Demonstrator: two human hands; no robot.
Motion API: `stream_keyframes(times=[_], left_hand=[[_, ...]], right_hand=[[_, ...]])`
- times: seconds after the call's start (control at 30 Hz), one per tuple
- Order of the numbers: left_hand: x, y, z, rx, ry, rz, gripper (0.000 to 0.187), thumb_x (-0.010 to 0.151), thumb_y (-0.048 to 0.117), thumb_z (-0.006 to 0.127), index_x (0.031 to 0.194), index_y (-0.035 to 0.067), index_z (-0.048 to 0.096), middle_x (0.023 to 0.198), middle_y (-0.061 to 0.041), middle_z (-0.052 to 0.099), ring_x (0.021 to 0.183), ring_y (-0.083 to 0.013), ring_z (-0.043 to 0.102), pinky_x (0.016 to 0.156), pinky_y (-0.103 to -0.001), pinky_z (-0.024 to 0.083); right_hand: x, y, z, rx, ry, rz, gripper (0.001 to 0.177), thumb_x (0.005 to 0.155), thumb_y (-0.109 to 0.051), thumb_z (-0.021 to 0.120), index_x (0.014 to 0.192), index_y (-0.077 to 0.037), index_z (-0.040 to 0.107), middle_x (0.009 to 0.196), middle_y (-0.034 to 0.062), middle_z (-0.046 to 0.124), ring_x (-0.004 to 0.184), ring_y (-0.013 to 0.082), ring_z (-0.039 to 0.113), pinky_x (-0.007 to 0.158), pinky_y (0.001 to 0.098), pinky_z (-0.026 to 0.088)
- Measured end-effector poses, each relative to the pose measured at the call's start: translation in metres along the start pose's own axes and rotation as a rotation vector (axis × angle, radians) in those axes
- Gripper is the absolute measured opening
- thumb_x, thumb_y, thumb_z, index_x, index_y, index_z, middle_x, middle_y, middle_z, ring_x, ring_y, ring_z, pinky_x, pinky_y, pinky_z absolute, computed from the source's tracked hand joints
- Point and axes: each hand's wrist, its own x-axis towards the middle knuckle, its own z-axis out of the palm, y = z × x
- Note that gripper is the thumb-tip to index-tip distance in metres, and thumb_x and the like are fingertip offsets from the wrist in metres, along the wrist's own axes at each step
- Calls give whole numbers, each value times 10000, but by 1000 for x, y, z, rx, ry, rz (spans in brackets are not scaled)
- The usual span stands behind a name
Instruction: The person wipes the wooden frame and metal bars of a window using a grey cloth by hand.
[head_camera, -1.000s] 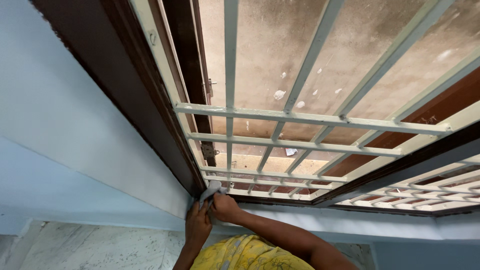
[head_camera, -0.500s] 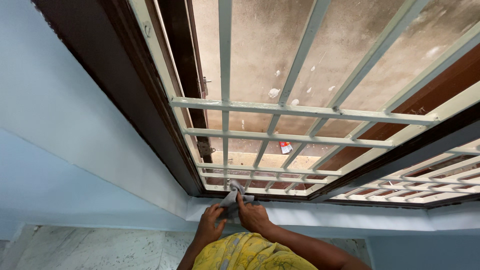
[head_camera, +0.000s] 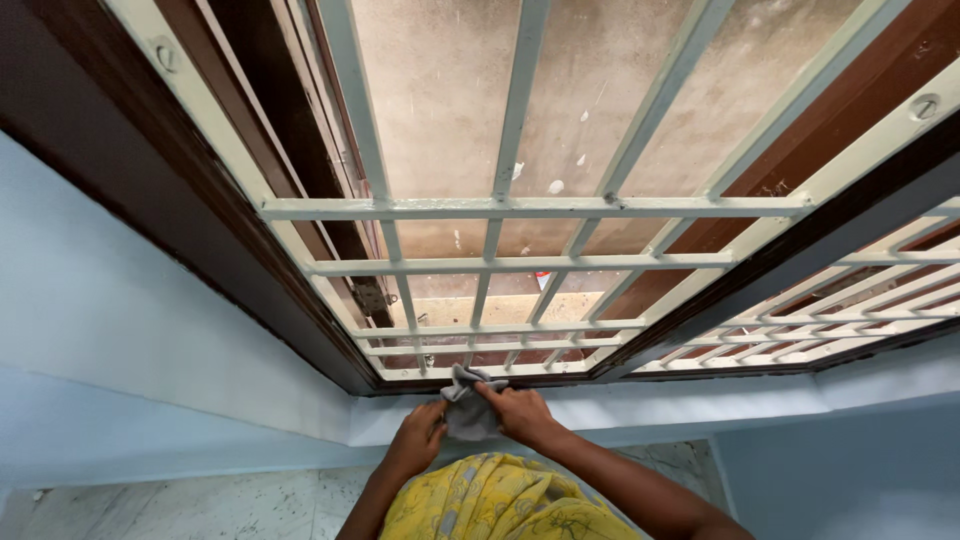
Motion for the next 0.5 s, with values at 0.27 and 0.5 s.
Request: stream_keyframes(times=[0.27,0.5], left_hand=[[26,47,-6,61,84,174,391,917,185,684,1274,37,626,1184,-151,683,1110,-347,637,965,-455,503],[34,65,9,-44,-41,120,423,854,97,683,1272,55,625,1171,-145,691,1093,-339,672,913,-434,539]], right_hand=[[24,-8,7,216,92,213,946,829,-181,654,1615,-140,129,682,203,692,574,419,636,557,543,501],[-35,59,1,89,-130,109,889,921,-144,584,1670,-289,127,695,147,674,529,340,640,514,504,522]])
